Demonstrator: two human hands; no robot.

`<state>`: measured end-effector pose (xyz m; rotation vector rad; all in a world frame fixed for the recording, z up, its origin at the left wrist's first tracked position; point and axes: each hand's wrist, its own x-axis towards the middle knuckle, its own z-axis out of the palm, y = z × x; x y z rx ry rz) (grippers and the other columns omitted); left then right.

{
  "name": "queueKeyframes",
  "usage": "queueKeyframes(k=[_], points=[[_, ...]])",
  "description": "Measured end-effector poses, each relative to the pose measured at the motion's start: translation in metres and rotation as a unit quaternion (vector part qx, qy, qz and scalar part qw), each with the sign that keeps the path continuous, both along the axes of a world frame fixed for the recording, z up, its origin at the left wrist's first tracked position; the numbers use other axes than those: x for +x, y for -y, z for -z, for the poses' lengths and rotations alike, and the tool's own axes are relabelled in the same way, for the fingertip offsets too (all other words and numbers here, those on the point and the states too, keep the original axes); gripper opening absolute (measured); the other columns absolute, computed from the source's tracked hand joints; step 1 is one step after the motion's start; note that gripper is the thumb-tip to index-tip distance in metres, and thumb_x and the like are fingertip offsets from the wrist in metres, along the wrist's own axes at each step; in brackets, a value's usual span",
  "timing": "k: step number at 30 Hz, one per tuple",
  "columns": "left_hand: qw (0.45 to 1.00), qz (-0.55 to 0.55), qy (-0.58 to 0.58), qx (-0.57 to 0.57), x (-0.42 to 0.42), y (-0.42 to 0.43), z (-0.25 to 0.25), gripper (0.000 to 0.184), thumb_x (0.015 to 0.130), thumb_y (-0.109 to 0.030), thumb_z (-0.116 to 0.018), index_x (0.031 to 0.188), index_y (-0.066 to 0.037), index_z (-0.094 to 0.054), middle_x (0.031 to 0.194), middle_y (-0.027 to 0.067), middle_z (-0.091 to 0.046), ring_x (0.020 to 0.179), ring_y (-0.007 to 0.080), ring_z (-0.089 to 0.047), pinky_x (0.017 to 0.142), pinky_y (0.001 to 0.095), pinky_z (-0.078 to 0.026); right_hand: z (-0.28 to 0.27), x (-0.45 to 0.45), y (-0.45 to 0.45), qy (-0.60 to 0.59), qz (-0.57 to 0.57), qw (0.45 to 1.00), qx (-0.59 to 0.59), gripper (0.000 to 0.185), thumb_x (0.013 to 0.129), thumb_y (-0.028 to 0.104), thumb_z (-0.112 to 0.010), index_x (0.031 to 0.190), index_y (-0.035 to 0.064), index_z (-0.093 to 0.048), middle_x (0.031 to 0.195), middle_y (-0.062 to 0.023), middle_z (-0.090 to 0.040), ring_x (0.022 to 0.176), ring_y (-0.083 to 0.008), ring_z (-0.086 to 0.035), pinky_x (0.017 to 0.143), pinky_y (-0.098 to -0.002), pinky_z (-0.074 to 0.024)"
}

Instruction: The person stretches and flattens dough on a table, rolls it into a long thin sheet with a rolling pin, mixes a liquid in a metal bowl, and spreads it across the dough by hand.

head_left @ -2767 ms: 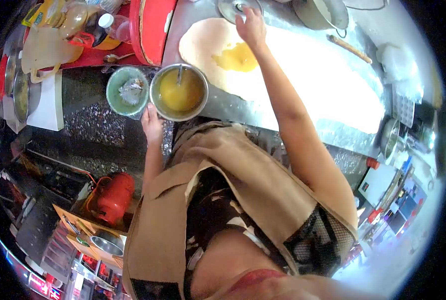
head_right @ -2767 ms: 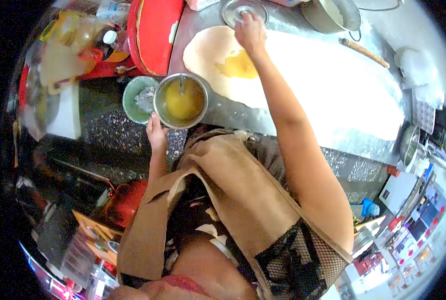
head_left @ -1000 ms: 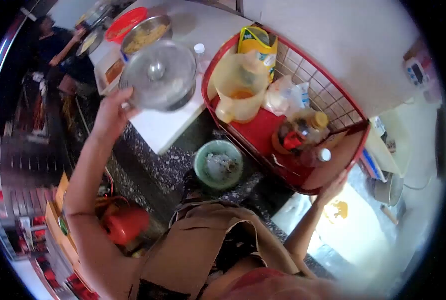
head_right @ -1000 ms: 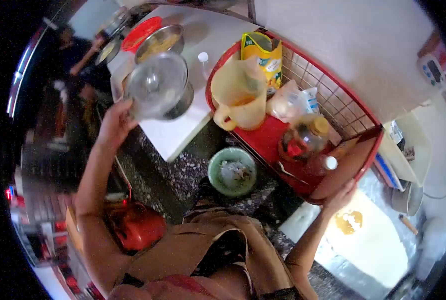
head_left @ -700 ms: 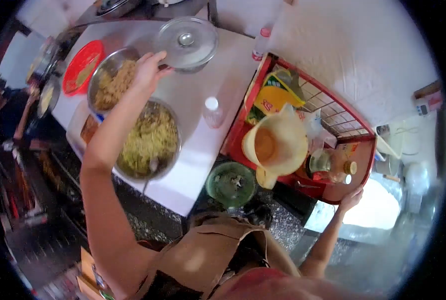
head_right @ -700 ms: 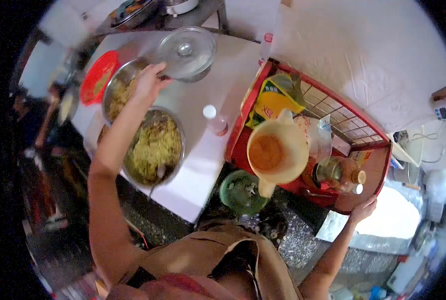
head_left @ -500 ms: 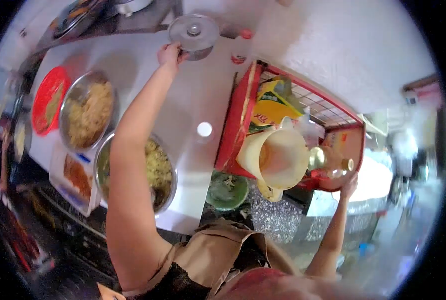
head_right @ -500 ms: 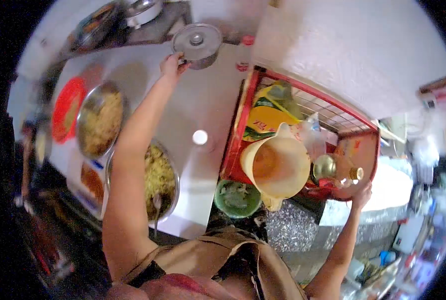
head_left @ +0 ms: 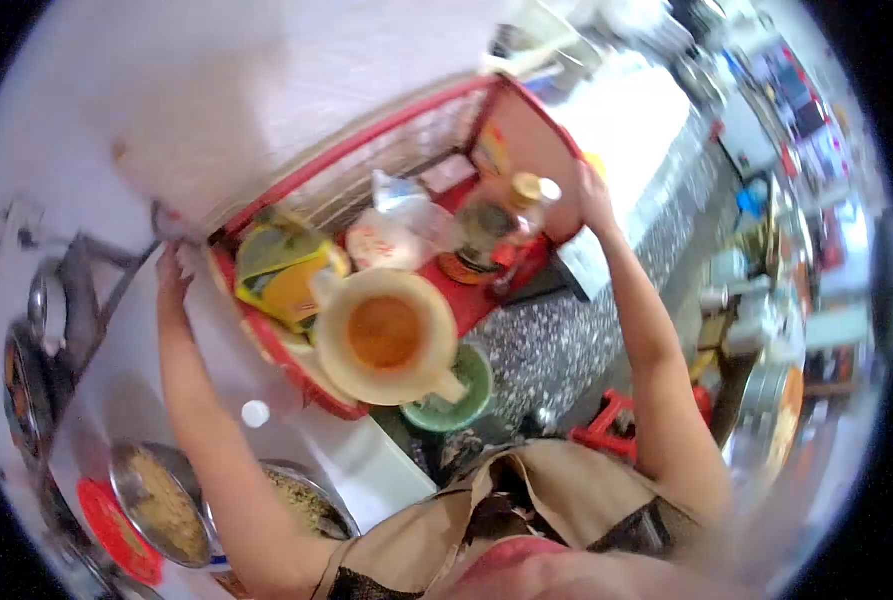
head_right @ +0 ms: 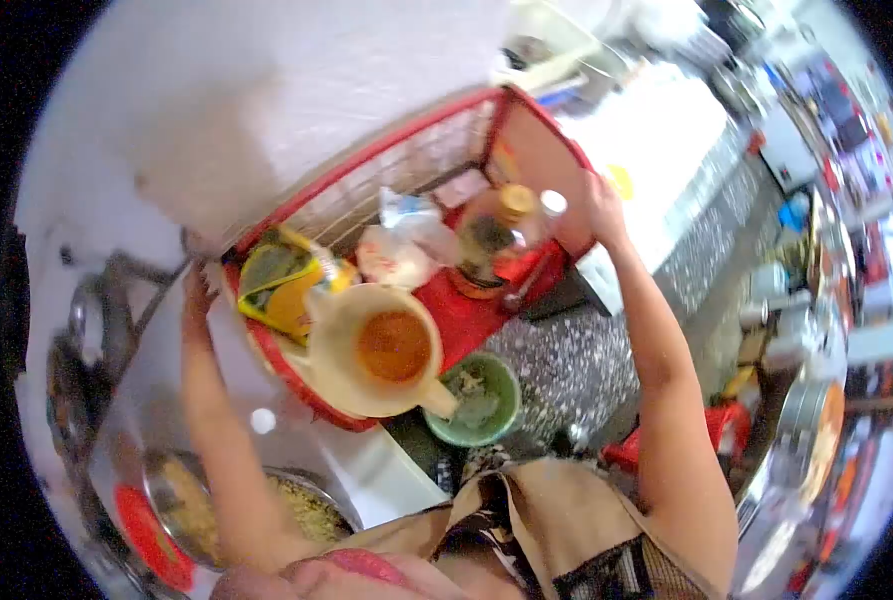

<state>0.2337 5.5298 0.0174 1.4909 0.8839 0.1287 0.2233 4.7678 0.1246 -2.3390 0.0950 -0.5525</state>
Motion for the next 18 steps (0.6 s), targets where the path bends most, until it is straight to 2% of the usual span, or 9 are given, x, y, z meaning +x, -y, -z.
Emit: queueKeyframes(k=[3, 4, 5, 6, 8, 10, 13, 15, 18], points=[[0.999, -0.038, -0.03, 0.003, 0.002, -0.075, -0.002, 0.071, 0.084, -0.062, -0.053, 0.138, -0.016, -0.042, 0.134, 0.0098, -0.038, 0.119, 0.0306, -0.037, 0.096, 0.0599, -0.034, 0.003, -0.002, 0.007, 0.005, -0.039, 0.996, -0.082, 0.039, 0.096, 0.03, -0.045, 0.117, -0.001, -0.056, 0.111, -0.0232, -0.06, 0.103, -0.0392, -0.058, 0.089, -0.0417, -0.0453], [0.998, -0.052, 0.02, 0.018, -0.011, -0.067, -0.035, 0.066, 0.087, -0.058, -0.052, 0.135, -0.014, -0.044, 0.136, 0.0091, -0.041, 0.125, 0.0292, -0.037, 0.098, 0.0578, -0.033, -0.006, -0.001, 0.001, -0.063, -0.017, 0.998, -0.025, 0.033, 0.095, 0.022, -0.046, 0.119, 0.0013, -0.054, 0.113, -0.0201, -0.057, 0.098, -0.0381, -0.059, 0.083, -0.0414, -0.0486], [0.993, -0.003, 0.118, -0.017, -0.014, -0.064, -0.062, 0.061, 0.089, -0.054, -0.052, 0.133, -0.013, -0.046, 0.134, 0.0083, -0.044, 0.124, 0.0272, -0.039, 0.099, 0.0547, -0.034, 0.007, 0.0, 0.012, 0.009, -0.073, 0.984, -0.163, 0.032, 0.095, 0.024, -0.045, 0.119, 0.0034, -0.053, 0.111, -0.0212, -0.057, 0.095, -0.0402, -0.059, 0.08, -0.0454, -0.0488], [0.975, 0.041, 0.211, -0.05, -0.019, -0.069, -0.086, 0.056, 0.09, -0.05, -0.052, 0.131, -0.012, -0.047, 0.132, 0.0076, -0.047, 0.123, 0.0253, -0.041, 0.099, 0.0517, -0.034, 0.004, -0.001, 0.01, 0.013, -0.082, 0.99, -0.111, 0.035, 0.097, 0.031, -0.042, 0.116, 0.0042, -0.053, 0.107, -0.025, -0.06, 0.093, -0.0445, -0.058, 0.08, -0.0512, -0.0467], [0.981, -0.105, 0.14, 0.088, -0.041, -0.02, -0.173, 0.049, 0.091, -0.036, -0.057, 0.132, -0.012, -0.047, 0.13, 0.006, -0.05, 0.119, 0.0211, -0.047, 0.096, 0.0449, -0.036, -0.004, 0.001, 0.009, -0.025, -0.1, 0.994, -0.041, 0.037, 0.097, 0.034, -0.041, 0.116, 0.0042, -0.053, 0.104, -0.0265, -0.06, 0.091, -0.0461, -0.058, 0.08, -0.0526, -0.0457], [0.97, -0.124, 0.18, 0.103, -0.089, 0.095, -0.246, 0.053, 0.089, -0.035, -0.061, 0.134, -0.012, -0.044, 0.132, 0.0061, -0.049, 0.121, 0.0206, -0.047, 0.097, 0.0436, -0.037, 0.003, 0.006, 0.012, -0.034, -0.117, 0.992, 0.026, 0.042, 0.097, 0.038, -0.041, 0.113, 0.0017, -0.055, 0.098, -0.0291, -0.061, 0.093, -0.0468, -0.058, 0.082, -0.0513, -0.0451], [0.896, 0.0, 0.245, 0.371, -0.146, 0.256, -0.31, 0.052, 0.091, -0.025, -0.06, 0.135, -0.003, -0.043, 0.133, 0.0102, -0.048, 0.124, 0.0203, -0.045, 0.101, 0.0376, -0.038, 0.006, 0.001, 0.031, -0.021, -0.194, 0.979, 0.059, 0.04, 0.096, 0.033, -0.043, 0.109, -0.0016, -0.059, 0.096, -0.0304, -0.061, 0.095, -0.0464, -0.058, 0.084, -0.0496, -0.0443], [0.795, 0.046, 0.209, 0.568, -0.174, 0.356, -0.326, 0.05, 0.091, -0.023, -0.06, 0.134, -0.001, -0.046, 0.129, 0.0124, -0.052, 0.12, 0.0195, -0.049, 0.102, 0.0326, -0.038, 0.014, -0.015, 0.065, -0.001, -0.283, 0.958, 0.056, 0.036, 0.095, 0.028, -0.046, 0.112, -0.0002, -0.06, 0.099, -0.028, -0.062, 0.097, -0.0434, -0.057, 0.086, -0.0472, -0.0439], [0.777, 0.05, 0.158, 0.607, -0.183, 0.517, -0.322, 0.047, 0.088, -0.022, -0.062, 0.13, -0.004, -0.052, 0.129, 0.013, -0.055, 0.12, 0.0222, -0.051, 0.101, 0.0347, -0.039, 0.05, -0.069, 0.146, 0.013, -0.296, 0.953, 0.066, 0.032, 0.091, 0.025, -0.052, 0.112, 0.0024, -0.062, 0.105, -0.0226, -0.062, 0.103, -0.0392, -0.056, 0.09, -0.044, -0.0432]])
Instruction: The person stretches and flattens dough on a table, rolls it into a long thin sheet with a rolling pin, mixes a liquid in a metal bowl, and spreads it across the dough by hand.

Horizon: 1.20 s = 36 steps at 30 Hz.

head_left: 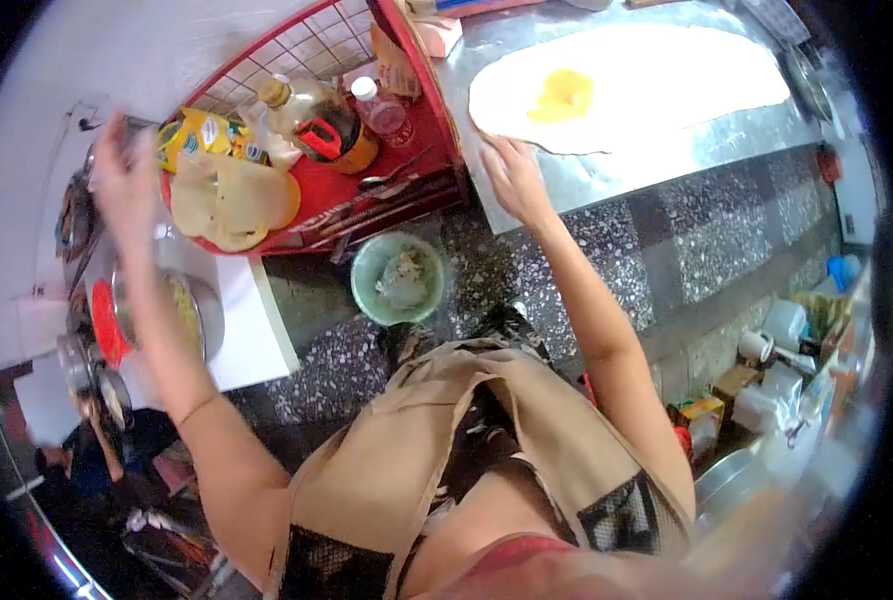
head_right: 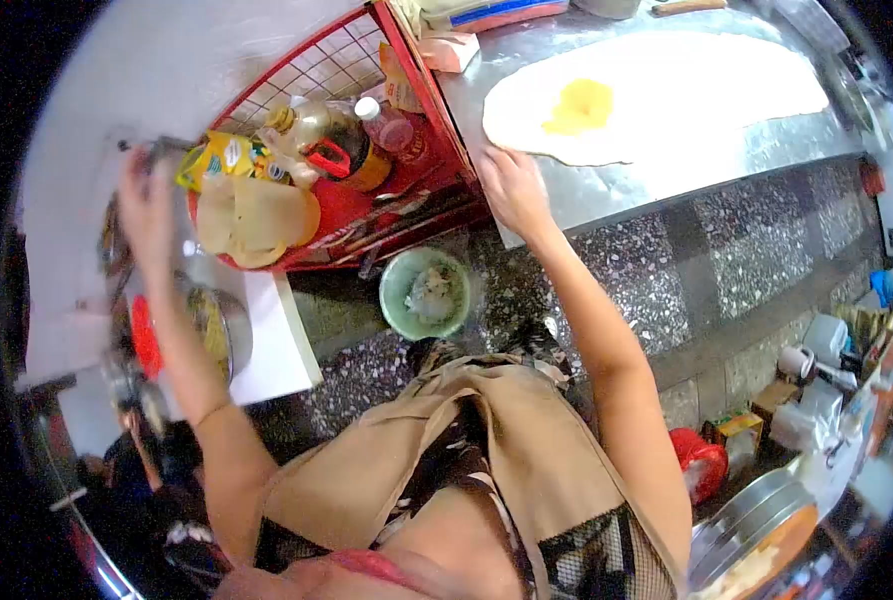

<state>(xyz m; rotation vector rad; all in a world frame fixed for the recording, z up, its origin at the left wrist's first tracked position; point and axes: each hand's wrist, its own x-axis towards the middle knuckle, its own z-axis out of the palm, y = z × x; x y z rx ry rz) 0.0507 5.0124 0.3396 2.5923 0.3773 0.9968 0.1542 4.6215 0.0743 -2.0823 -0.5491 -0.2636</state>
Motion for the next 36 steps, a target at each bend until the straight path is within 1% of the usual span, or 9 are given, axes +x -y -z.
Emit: queueKeyframes(k=[2, 9, 11, 14, 17, 19, 26, 29, 36], points=[[0.989, 0.058, -0.065, 0.121, 0.013, 0.077, 0.003, 0.044, 0.085, -0.022, -0.063, 0.125, -0.007, -0.055, 0.129, 0.0139, -0.055, 0.121, 0.0272, -0.051, 0.102, 0.0365, -0.039, 0.022, -0.034, 0.062, -0.097, 0.02, 0.994, -0.046, 0.031, 0.088, 0.026, -0.056, 0.107, 0.003, -0.064, 0.105, -0.0209, -0.063, 0.103, -0.0378, -0.056, 0.09, -0.0431, -0.0438], [0.952, 0.297, -0.072, -0.013, 0.125, 0.245, 0.109, 0.03, 0.086, -0.012, -0.058, 0.115, -0.003, -0.059, 0.115, 0.0136, -0.061, 0.112, 0.0248, -0.057, 0.096, 0.0365, -0.044, 0.046, -0.036, 0.134, -0.174, 0.042, 0.983, -0.027, 0.028, 0.087, 0.024, -0.058, 0.097, 0.0001, -0.067, 0.096, -0.0197, -0.066, 0.09, -0.035, -0.063, 0.081, -0.0407, -0.0491], [0.953, 0.272, -0.125, -0.045, 0.173, 0.277, 0.164, 0.033, 0.086, -0.014, -0.055, 0.115, 0.001, -0.058, 0.12, 0.0202, -0.058, 0.114, 0.0328, -0.055, 0.097, 0.0378, -0.044, 0.041, -0.03, 0.129, -0.223, 0.008, 0.975, 0.003, 0.029, 0.087, 0.024, -0.057, 0.099, -0.0008, -0.065, 0.098, -0.0201, -0.065, 0.094, -0.0352, -0.062, 0.085, -0.0406, -0.0482], [0.899, 0.129, -0.417, 0.011, 0.28, 0.276, 0.209, 0.031, 0.084, -0.009, -0.049, 0.109, 0.001, -0.063, 0.12, 0.0211, -0.06, 0.115, 0.0345, -0.055, 0.098, 0.0399, -0.043, 0.032, -0.012, 0.133, -0.238, -0.029, 0.971, -0.015, 0.028, 0.088, 0.023, -0.058, 0.1, -0.0008, -0.065, 0.099, -0.0191, -0.065, 0.094, -0.0334, -0.063, 0.084, -0.0391, -0.0489], [0.939, -0.057, -0.338, 0.009, 0.376, 0.231, 0.299, 0.033, 0.092, -0.021, -0.045, 0.116, -0.007, -0.064, 0.12, 0.0171, -0.061, 0.111, 0.0344, -0.057, 0.097, 0.0601, -0.033, 0.031, 0.014, 0.152, -0.293, 0.028, 0.955, -0.041, 0.027, 0.089, 0.023, -0.058, 0.101, -0.0002, -0.065, 0.1, -0.0188, -0.065, 0.09, -0.0312, -0.064, 0.079, -0.0364, -0.0509], [0.913, -0.095, -0.391, 0.069, 0.406, 0.215, 0.327, 0.035, 0.095, -0.027, -0.041, 0.116, -0.012, -0.065, 0.121, 0.0101, -0.062, 0.115, 0.0306, -0.055, 0.094, 0.0617, -0.031, 0.029, 0.032, 0.171, -0.319, 0.08, 0.944, 0.006, 0.027, 0.09, 0.023, -0.059, 0.104, 0.0003, -0.065, 0.098, -0.0148, -0.067, 0.083, -0.0222, -0.066, 0.075, -0.0319, -0.051], [0.874, -0.013, -0.48, 0.079, 0.443, 0.191, 0.305, 0.031, 0.09, -0.024, -0.049, 0.11, -0.011, -0.069, 0.118, 0.0129, -0.064, 0.111, 0.029, -0.061, 0.092, 0.0456, -0.045, 0.023, 0.085, 0.204, -0.394, 0.156, 0.904, 0.063, 0.027, 0.094, 0.02, -0.057, 0.108, -0.0016, -0.065, 0.098, -0.0066, -0.068, 0.091, -0.0115, -0.06, 0.083, -0.0264, -0.0459], [0.881, -0.052, -0.469, 0.008, 0.45, 0.18, 0.323, 0.033, 0.092, -0.028, -0.048, 0.104, -0.008, -0.071, 0.115, 0.0095, -0.066, 0.111, 0.0274, -0.061, 0.087, 0.0482, -0.049, 0.028, 0.104, 0.201, -0.379, 0.16, 0.909, 0.071, 0.029, 0.092, 0.022, -0.057, 0.108, -0.0022, -0.065, 0.09, -0.0067, -0.068, 0.082, -0.0111, -0.059, 0.076, -0.0273, -0.0475], [0.851, -0.032, -0.511, 0.118, 0.429, 0.176, 0.338, 0.025, 0.09, -0.018, -0.052, 0.104, -0.007, -0.069, 0.109, 0.0117, -0.068, 0.097, 0.0279, -0.067, 0.078, 0.042, -0.056, 0.015, 0.164, 0.189, -0.386, 0.062, 0.92, 0.007, 0.029, 0.092, 0.022, -0.057, 0.109, -0.0006, -0.065, 0.099, -0.0136, -0.068, 0.087, -0.0192, -0.065, 0.076, -0.0305, -0.0511]])
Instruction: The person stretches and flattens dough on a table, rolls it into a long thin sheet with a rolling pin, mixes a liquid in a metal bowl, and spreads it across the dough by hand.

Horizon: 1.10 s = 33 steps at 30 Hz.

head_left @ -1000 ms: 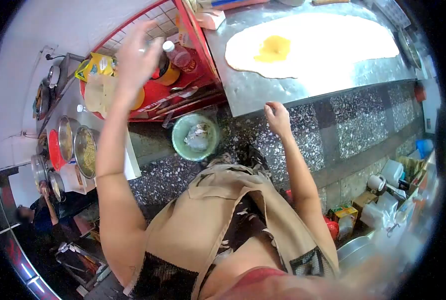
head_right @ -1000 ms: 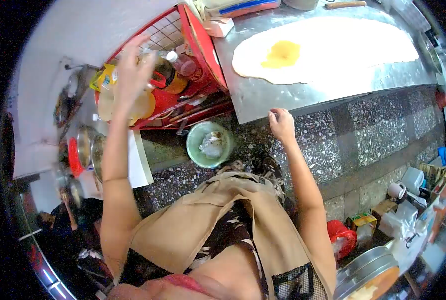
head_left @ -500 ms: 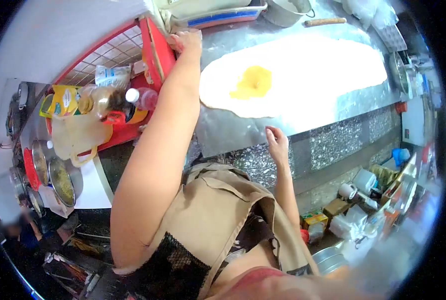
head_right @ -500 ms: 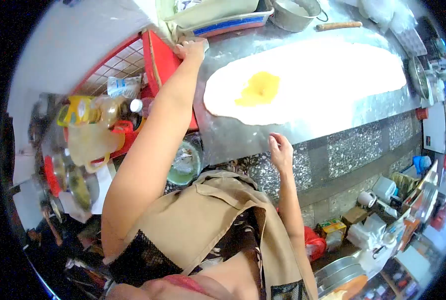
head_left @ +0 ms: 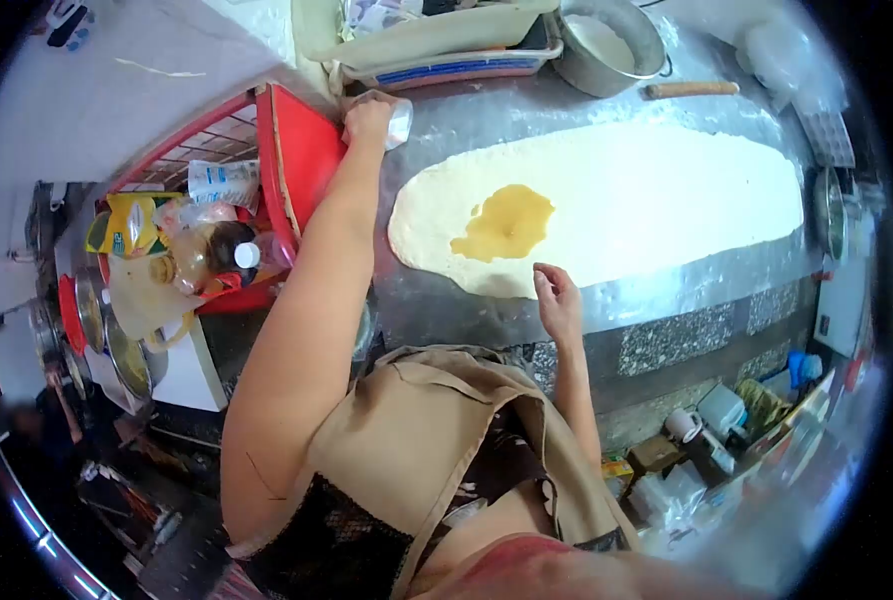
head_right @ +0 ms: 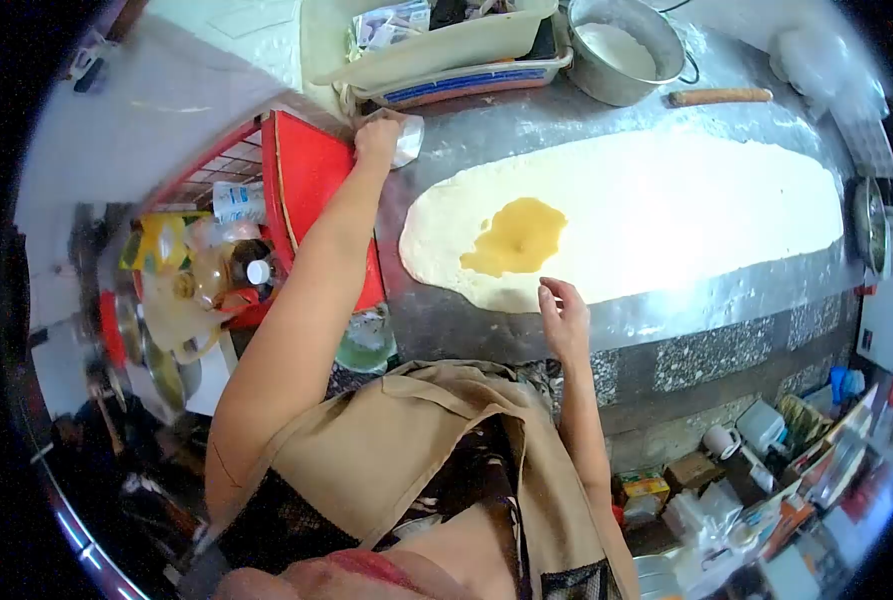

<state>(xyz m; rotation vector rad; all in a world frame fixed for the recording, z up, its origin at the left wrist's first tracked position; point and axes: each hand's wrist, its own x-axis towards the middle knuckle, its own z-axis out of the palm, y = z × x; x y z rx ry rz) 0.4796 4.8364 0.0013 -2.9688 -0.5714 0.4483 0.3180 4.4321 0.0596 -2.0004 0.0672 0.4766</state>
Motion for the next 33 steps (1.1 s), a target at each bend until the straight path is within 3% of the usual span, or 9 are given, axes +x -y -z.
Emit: queueKeyframes(k=[7, 9, 11, 14, 19, 21, 29, 31, 33], points=[[0.998, -0.047, 0.033, 0.03, -0.012, 0.001, 0.018, 0.023, 0.082, -0.027, -0.064, 0.093, -0.007, -0.07, 0.098, 0.0128, -0.07, 0.089, 0.0278, -0.069, 0.071, 0.0398, -0.058, 0.002, 0.083, -0.029, 0.015, -0.156, 0.987, 0.034, 0.027, 0.09, 0.021, -0.059, 0.107, 0.0005, -0.064, 0.102, -0.0184, -0.066, 0.09, -0.0284, -0.065, 0.078, -0.035, -0.0519], [0.996, -0.083, 0.043, 0.012, -0.014, 0.003, 0.01, 0.028, 0.078, -0.03, -0.069, 0.093, -0.006, -0.07, 0.097, 0.0152, -0.069, 0.089, 0.0305, -0.069, 0.073, 0.0421, -0.057, 0.015, 0.114, -0.071, 0.165, -0.24, 0.956, 0.032, 0.027, 0.086, 0.019, -0.061, 0.107, 0.002, -0.063, 0.104, -0.019, -0.064, 0.096, -0.0336, -0.062, 0.083, -0.0399, -0.0497], [0.988, -0.132, 0.076, -0.03, -0.019, 0.008, -0.004, 0.025, 0.087, -0.02, -0.054, 0.1, -0.006, -0.07, 0.101, 0.0195, -0.068, 0.094, 0.0363, -0.067, 0.079, 0.0458, -0.055, 0.025, 0.142, -0.132, 0.272, -0.273, 0.921, 0.055, 0.045, 0.078, 0.019, -0.067, 0.118, 0.004, -0.054, 0.124, -0.0208, -0.053, 0.116, -0.0387, -0.05, 0.095, -0.0433, -0.0421], [0.976, -0.169, 0.12, -0.066, -0.028, 0.024, -0.029, 0.024, 0.082, -0.022, -0.061, 0.097, -0.005, -0.07, 0.098, 0.0217, -0.067, 0.09, 0.0385, -0.066, 0.078, 0.046, -0.054, 0.039, 0.175, -0.226, 0.387, -0.326, 0.863, 0.0, 0.083, 0.069, 0.029, -0.077, 0.138, 0.0086, -0.035, 0.136, -0.0167, -0.043, 0.126, -0.0384, -0.04, 0.104, -0.0477, -0.0345], [0.959, -0.15, 0.227, -0.081, -0.058, 0.042, -0.075, 0.027, 0.079, -0.022, -0.067, 0.094, 0.0, -0.068, 0.088, 0.0184, -0.069, 0.079, 0.0316, -0.068, 0.073, 0.0388, -0.053, 0.097, 0.188, -0.277, 0.378, -0.33, 0.861, -0.084, 0.076, 0.066, 0.032, -0.076, 0.13, 0.0088, -0.043, 0.135, -0.0167, -0.043, 0.125, -0.0388, -0.04, 0.104, -0.0522, -0.0321], [0.745, -0.39, 0.444, -0.308, -0.068, 0.05, -0.101, 0.024, 0.081, -0.018, -0.066, 0.093, 0.003, -0.068, 0.09, 0.0134, -0.069, 0.078, 0.0187, -0.066, 0.071, 0.0311, -0.051, 0.105, 0.192, -0.278, 0.383, -0.317, 0.863, -0.085, 0.064, 0.068, 0.034, -0.073, 0.121, 0.0082, -0.051, 0.132, -0.0176, -0.045, 0.123, -0.0396, -0.041, 0.103, -0.0526, -0.0318], [0.514, -0.273, 0.594, -0.556, -0.112, 0.063, -0.143, 0.022, 0.089, -0.01, -0.055, 0.105, 0.004, -0.06, 0.104, 0.0081, -0.063, 0.094, 0.0124, -0.058, 0.088, 0.0267, -0.045, 0.079, 0.192, -0.287, 0.281, -0.34, 0.886, -0.143, 0.068, 0.069, 0.035, -0.071, 0.125, 0.002, -0.051, 0.133, -0.0165, -0.047, 0.128, -0.0366, -0.039, 0.108, -0.05, -0.0266], [0.55, -0.282, 0.592, -0.517, -0.116, 0.08, -0.175, 0.018, 0.088, -0.009, -0.055, 0.099, 0.004, -0.061, 0.099, 0.006, -0.064, 0.09, 0.01, -0.057, 0.083, 0.0241, -0.045, -0.015, 0.198, -0.237, 0.101, -0.307, 0.924, 0.205, 0.061, 0.073, 0.03, -0.066, 0.125, 0.0013, -0.053, 0.127, -0.0164, -0.053, 0.122, -0.0317, -0.047, 0.107, -0.0407, -0.0299], [0.583, -0.288, 0.586, -0.485, -0.12, 0.09, -0.2, 0.015, 0.087, -0.007, -0.056, 0.093, 0.004, -0.062, 0.094, 0.0039, -0.064, 0.085, 0.0075, -0.056, 0.077, 0.0216, -0.045, -0.022, 0.193, -0.206, 0.186, -0.166, 0.876, 0.413, 0.055, 0.075, 0.025, -0.064, 0.123, 0.0007, -0.055, 0.121, -0.0164, -0.057, 0.116, -0.026, -0.052, 0.104, -0.035, -0.0343]])
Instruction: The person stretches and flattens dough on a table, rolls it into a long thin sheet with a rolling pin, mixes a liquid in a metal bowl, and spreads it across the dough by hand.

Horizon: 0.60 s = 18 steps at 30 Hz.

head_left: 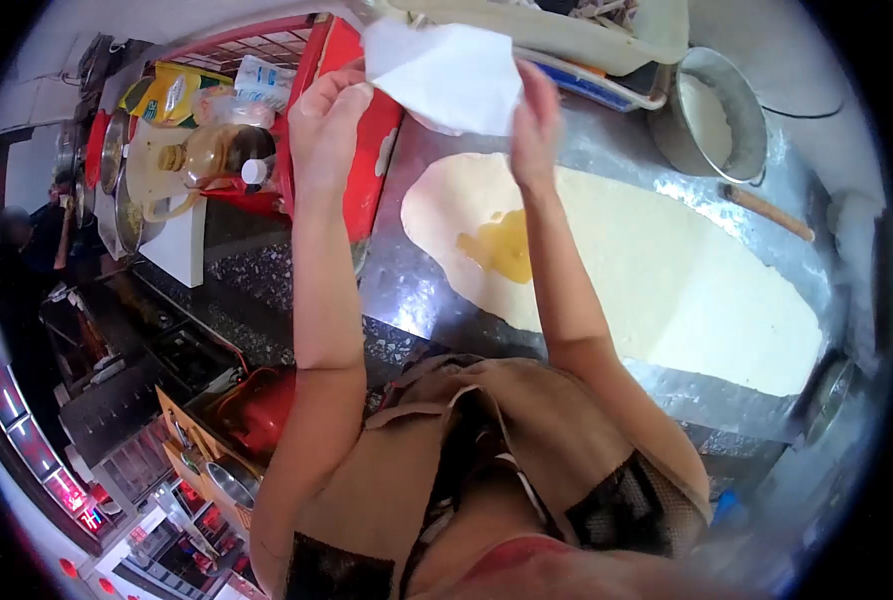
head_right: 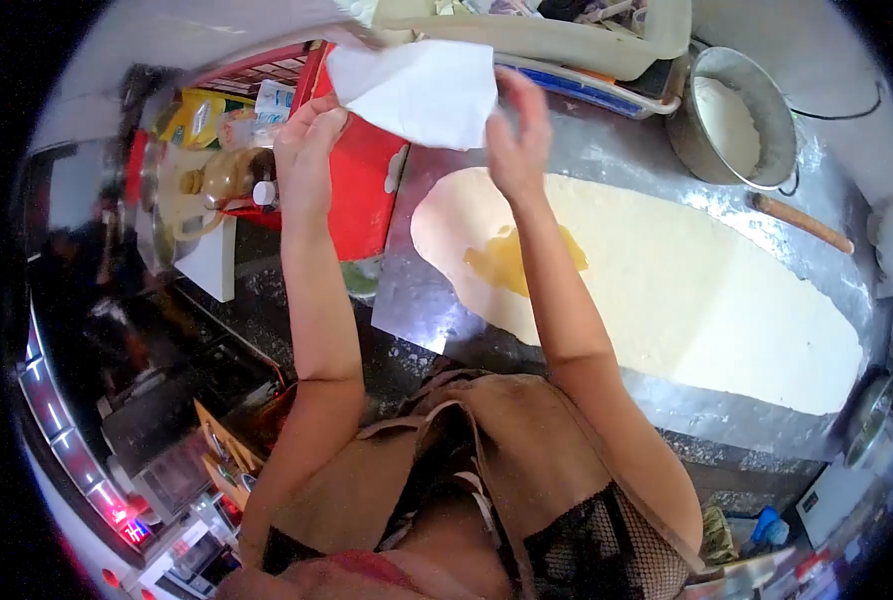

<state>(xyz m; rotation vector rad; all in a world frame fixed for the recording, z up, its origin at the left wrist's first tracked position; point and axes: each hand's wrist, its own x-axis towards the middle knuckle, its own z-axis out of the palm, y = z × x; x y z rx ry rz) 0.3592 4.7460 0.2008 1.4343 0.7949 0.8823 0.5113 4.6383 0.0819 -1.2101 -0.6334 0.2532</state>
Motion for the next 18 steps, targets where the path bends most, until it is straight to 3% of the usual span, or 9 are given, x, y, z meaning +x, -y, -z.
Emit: queueKeyframes(k=[3, 6, 8, 10, 12, 13, 14, 16, 18], points=[[0.994, 0.051, -0.085, 0.048, -0.011, 0.012, -0.03, 0.015, 0.084, -0.009, -0.057, 0.089, 0.004, -0.063, 0.091, 0.0047, -0.065, 0.081, 0.0072, -0.057, 0.073, 0.0218, -0.046, -0.07, 0.008, 0.052, -0.015, -0.045, 0.988, 0.144, 0.058, 0.075, 0.023, -0.068, 0.127, 0.0002, -0.052, 0.124, -0.0158, -0.055, 0.116, -0.0235, -0.051, 0.102, -0.0374, -0.0363], [0.975, 0.129, -0.156, 0.09, -0.019, 0.022, -0.055, 0.016, 0.08, -0.01, -0.059, 0.087, 0.003, -0.063, 0.089, 0.0053, -0.066, 0.078, 0.0073, -0.058, 0.069, 0.0225, -0.046, -0.137, -0.018, 0.06, 0.193, -0.033, 0.979, -0.065, 0.065, 0.069, 0.026, -0.08, 0.122, -0.0022, -0.055, 0.116, -0.0132, -0.061, 0.108, -0.0202, -0.056, 0.095, -0.0362, -0.0427], [0.967, 0.207, -0.096, 0.111, -0.025, 0.024, -0.068, 0.017, 0.078, -0.01, -0.059, 0.087, 0.003, -0.064, 0.092, 0.0069, -0.067, 0.078, 0.0078, -0.058, 0.069, 0.0229, -0.047, -0.144, -0.018, 0.067, 0.077, -0.259, 0.938, -0.216, 0.048, 0.074, 0.022, -0.078, 0.112, -0.0016, -0.063, 0.099, -0.0079, -0.067, 0.092, -0.0146, -0.062, 0.082, -0.0305, -0.0491], [0.966, 0.209, -0.085, 0.126, -0.032, 0.022, -0.074, 0.022, 0.078, -0.012, -0.063, 0.094, 0.002, -0.063, 0.104, 0.0098, -0.066, 0.092, 0.0149, -0.061, 0.079, 0.0277, -0.047, -0.158, -0.04, 0.085, -0.003, -0.263, 0.947, -0.186, 0.039, 0.076, 0.02, -0.077, 0.107, -0.0008, -0.066, 0.092, -0.005, -0.068, 0.084, -0.0118, -0.062, 0.077, -0.0276, -0.0497], [0.87, -0.003, -0.042, 0.491, -0.042, 0.035, -0.085, 0.035, 0.077, -0.017, -0.068, 0.107, -0.001, -0.062, 0.116, 0.0127, -0.062, 0.111, 0.0243, -0.056, 0.092, 0.0347, -0.043, -0.172, -0.054, 0.098, -0.082, -0.27, 0.947, -0.156, 0.03, 0.079, 0.019, -0.076, 0.101, 0.0001, -0.069, 0.085, -0.0022, -0.069, 0.076, -0.009, -0.062, 0.071, -0.0247, -0.0503], [0.898, 0.132, 0.042, 0.418, -0.056, 0.047, -0.087, 0.049, 0.074, -0.02, -0.073, 0.118, -0.005, -0.058, 0.121, 0.0129, -0.059, 0.124, 0.03, -0.047, 0.1, 0.0396, -0.037, -0.177, -0.059, 0.105, -0.081, -0.282, 0.945, -0.143, 0.026, 0.081, 0.019, -0.074, 0.099, 0.0008, -0.069, 0.086, -0.0014, -0.069, 0.075, -0.0085, -0.062, 0.07, -0.024, -0.0501], [0.898, 0.137, 0.049, 0.415, -0.066, 0.062, -0.089, 0.049, 0.074, -0.02, -0.073, 0.118, -0.005, -0.058, 0.121, 0.0129, -0.059, 0.124, 0.03, -0.047, 0.1, 0.0396, -0.037, -0.18, -0.065, 0.111, -0.084, -0.296, 0.943, -0.13, 0.023, 0.083, 0.02, -0.072, 0.097, 0.0015, -0.069, 0.086, -0.0005, -0.068, 0.073, -0.0081, -0.062, 0.069, -0.0233, -0.05], [0.875, 0.264, -0.074, 0.398, -0.08, 0.091, -0.094, 0.056, 0.073, -0.016, -0.073, 0.125, -0.008, -0.055, 0.118, 0.0123, -0.061, 0.122, 0.0279, -0.049, 0.101, 0.0398, -0.036, -0.195, -0.076, 0.122, -0.094, -0.27, 0.949, -0.137, 0.023, 0.082, 0.02, -0.073, 0.095, 0.0025, -0.068, 0.085, 0.0002, -0.067, 0.073, -0.0084, -0.062, 0.069, -0.0234, -0.0494], [0.873, 0.235, -0.118, 0.411, -0.089, 0.086, -0.074, 0.049, 0.073, -0.011, -0.073, 0.12, -0.005, -0.059, 0.109, 0.0126, -0.065, 0.113, 0.023, -0.057, 0.097, 0.0369, -0.04, -0.2, -0.08, 0.133, -0.018, -0.185, 0.97, -0.158, 0.029, 0.081, 0.023, -0.075, 0.1, 0.0028, -0.066, 0.089, -0.0011, -0.067, 0.074, -0.008, -0.061, 0.069, -0.0225, -0.049]])
